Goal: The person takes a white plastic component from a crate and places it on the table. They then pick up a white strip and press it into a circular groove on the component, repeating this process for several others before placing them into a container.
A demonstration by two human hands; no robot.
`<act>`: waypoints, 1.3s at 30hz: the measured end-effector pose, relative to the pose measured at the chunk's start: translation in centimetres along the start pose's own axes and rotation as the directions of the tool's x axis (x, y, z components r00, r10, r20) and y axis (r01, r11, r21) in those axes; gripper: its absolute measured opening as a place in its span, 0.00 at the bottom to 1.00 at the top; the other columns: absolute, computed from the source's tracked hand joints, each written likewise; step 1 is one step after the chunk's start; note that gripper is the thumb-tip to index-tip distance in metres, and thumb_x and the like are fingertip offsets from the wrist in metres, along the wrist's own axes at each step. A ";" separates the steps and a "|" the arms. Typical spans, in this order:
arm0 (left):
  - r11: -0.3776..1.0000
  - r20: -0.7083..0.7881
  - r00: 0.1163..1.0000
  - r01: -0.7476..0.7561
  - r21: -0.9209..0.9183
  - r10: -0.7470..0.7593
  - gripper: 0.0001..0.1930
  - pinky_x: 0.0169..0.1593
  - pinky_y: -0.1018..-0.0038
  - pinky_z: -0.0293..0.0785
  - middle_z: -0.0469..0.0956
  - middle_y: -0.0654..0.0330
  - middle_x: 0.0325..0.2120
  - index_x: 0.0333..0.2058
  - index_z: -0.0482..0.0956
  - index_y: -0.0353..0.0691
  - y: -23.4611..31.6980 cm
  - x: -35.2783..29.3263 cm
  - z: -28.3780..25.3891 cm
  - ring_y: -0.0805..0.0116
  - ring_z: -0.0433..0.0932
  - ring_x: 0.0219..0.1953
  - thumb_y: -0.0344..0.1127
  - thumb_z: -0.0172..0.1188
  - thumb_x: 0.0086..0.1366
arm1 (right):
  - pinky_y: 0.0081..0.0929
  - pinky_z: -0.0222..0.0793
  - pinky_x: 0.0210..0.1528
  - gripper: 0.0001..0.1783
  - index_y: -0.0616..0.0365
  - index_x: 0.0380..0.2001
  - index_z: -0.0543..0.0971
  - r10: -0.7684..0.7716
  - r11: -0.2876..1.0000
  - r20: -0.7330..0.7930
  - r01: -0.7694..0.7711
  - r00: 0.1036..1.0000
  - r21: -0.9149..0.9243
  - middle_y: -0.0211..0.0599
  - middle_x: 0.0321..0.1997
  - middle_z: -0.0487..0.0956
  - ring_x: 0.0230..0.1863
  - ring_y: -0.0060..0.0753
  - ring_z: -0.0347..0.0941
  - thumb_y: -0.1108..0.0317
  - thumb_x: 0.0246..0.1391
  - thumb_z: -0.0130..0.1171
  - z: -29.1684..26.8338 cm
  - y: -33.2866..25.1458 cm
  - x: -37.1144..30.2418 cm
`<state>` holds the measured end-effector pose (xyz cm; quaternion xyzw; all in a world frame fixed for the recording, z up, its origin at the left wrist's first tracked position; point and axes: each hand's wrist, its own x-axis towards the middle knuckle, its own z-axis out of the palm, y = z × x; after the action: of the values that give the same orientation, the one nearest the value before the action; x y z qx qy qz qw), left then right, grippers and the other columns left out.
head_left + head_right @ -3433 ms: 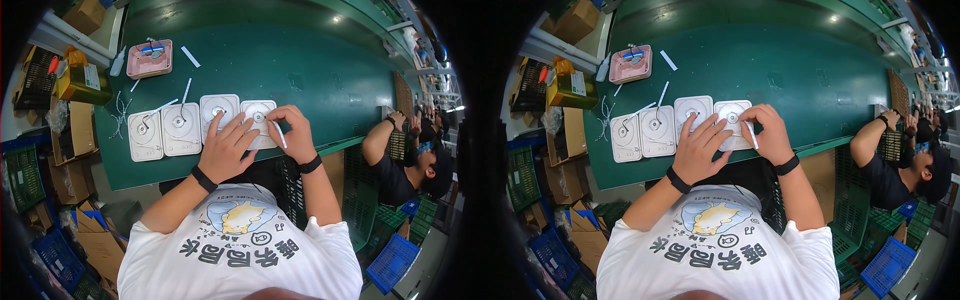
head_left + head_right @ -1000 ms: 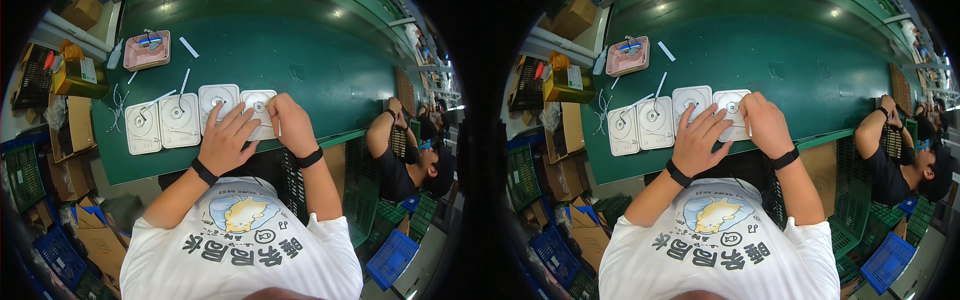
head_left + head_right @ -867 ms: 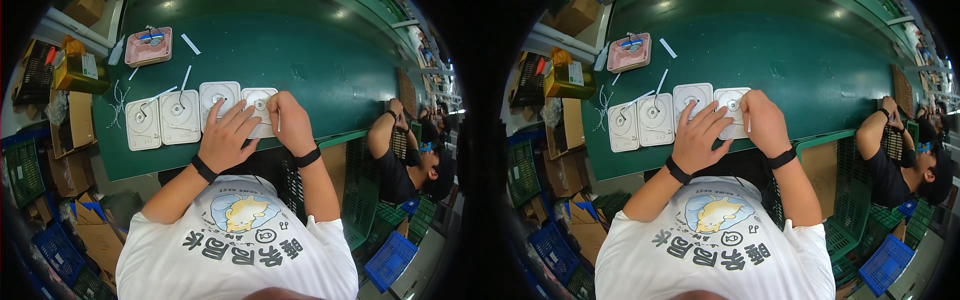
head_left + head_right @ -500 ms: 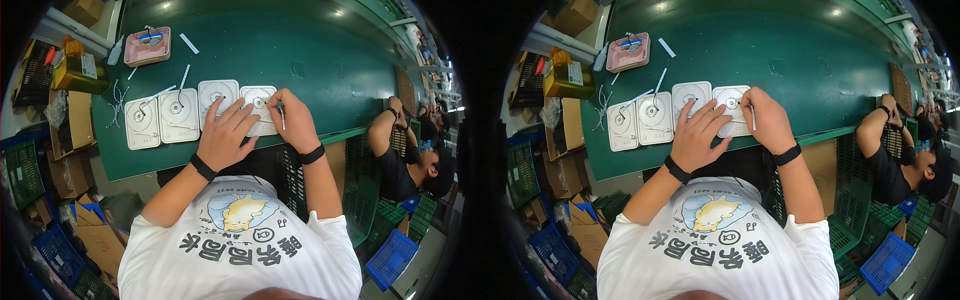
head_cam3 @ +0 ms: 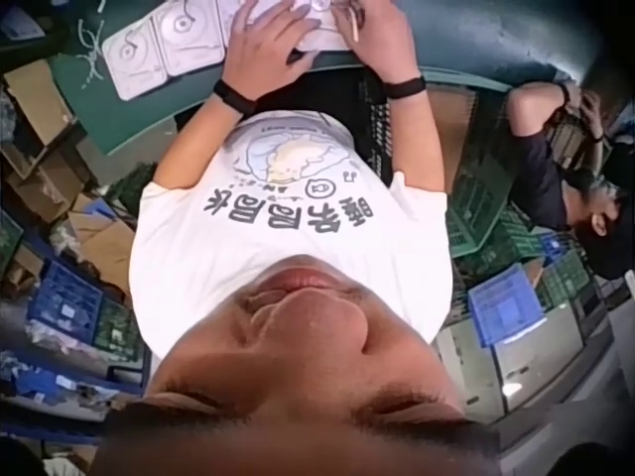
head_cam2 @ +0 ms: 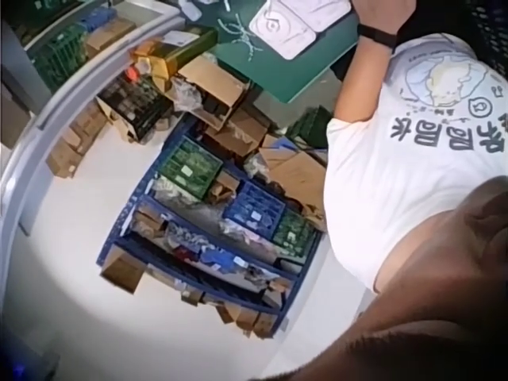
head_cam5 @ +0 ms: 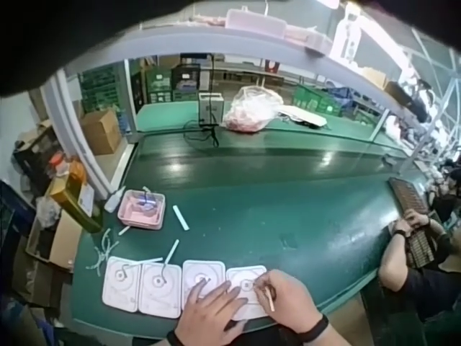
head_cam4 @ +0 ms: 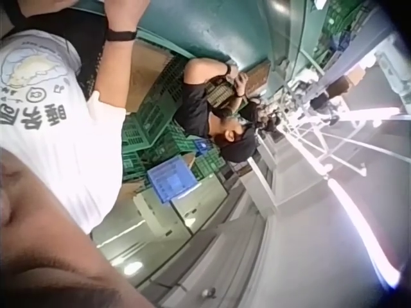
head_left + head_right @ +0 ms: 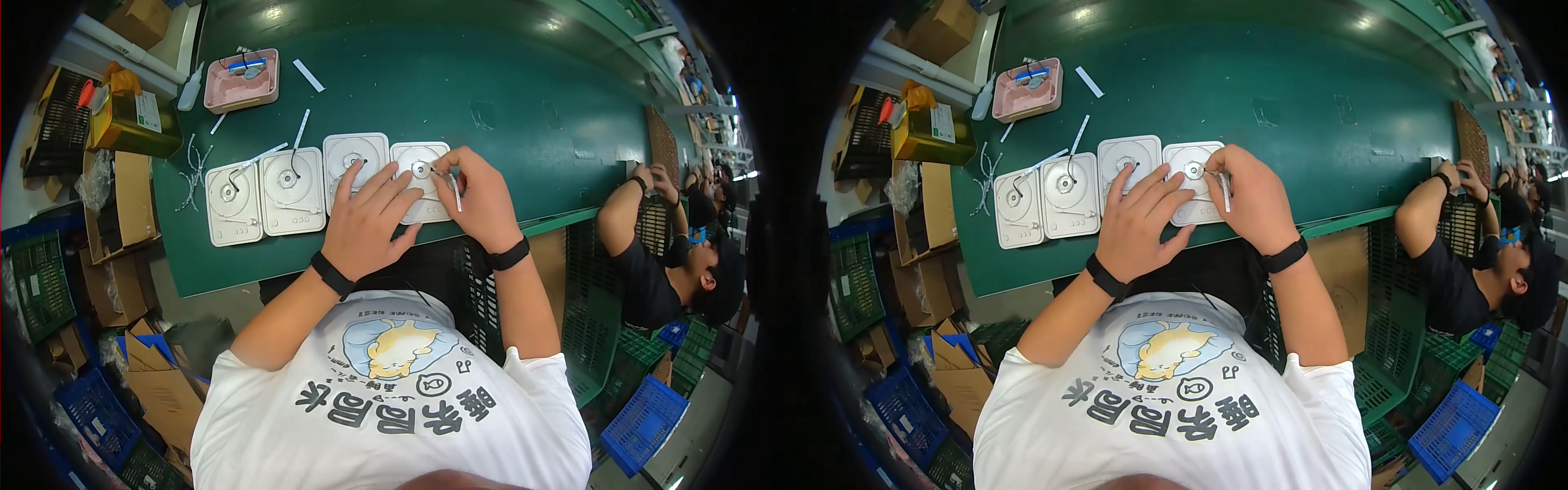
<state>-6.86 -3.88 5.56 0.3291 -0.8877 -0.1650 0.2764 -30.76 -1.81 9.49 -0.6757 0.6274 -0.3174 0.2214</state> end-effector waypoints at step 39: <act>0.982 0.199 0.963 0.187 -0.001 -0.183 0.07 0.50 0.55 0.75 0.87 0.63 0.28 0.34 0.89 0.45 -2.8 7.6 -3.0 0.55 0.86 0.39 0.40 0.77 0.68 | 0.45 0.81 0.47 0.22 0.52 0.56 0.90 -0.182 0.962 -0.141 0.146 0.973 -0.231 0.34 0.43 0.90 0.41 0.45 0.87 0.78 0.59 0.68 2.5 -0.1 -0.7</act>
<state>-8.51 -11.38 9.53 0.3899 -0.8744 -0.2308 0.1735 -28.96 -1.38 7.71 -0.7180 0.6160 -0.3170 0.0669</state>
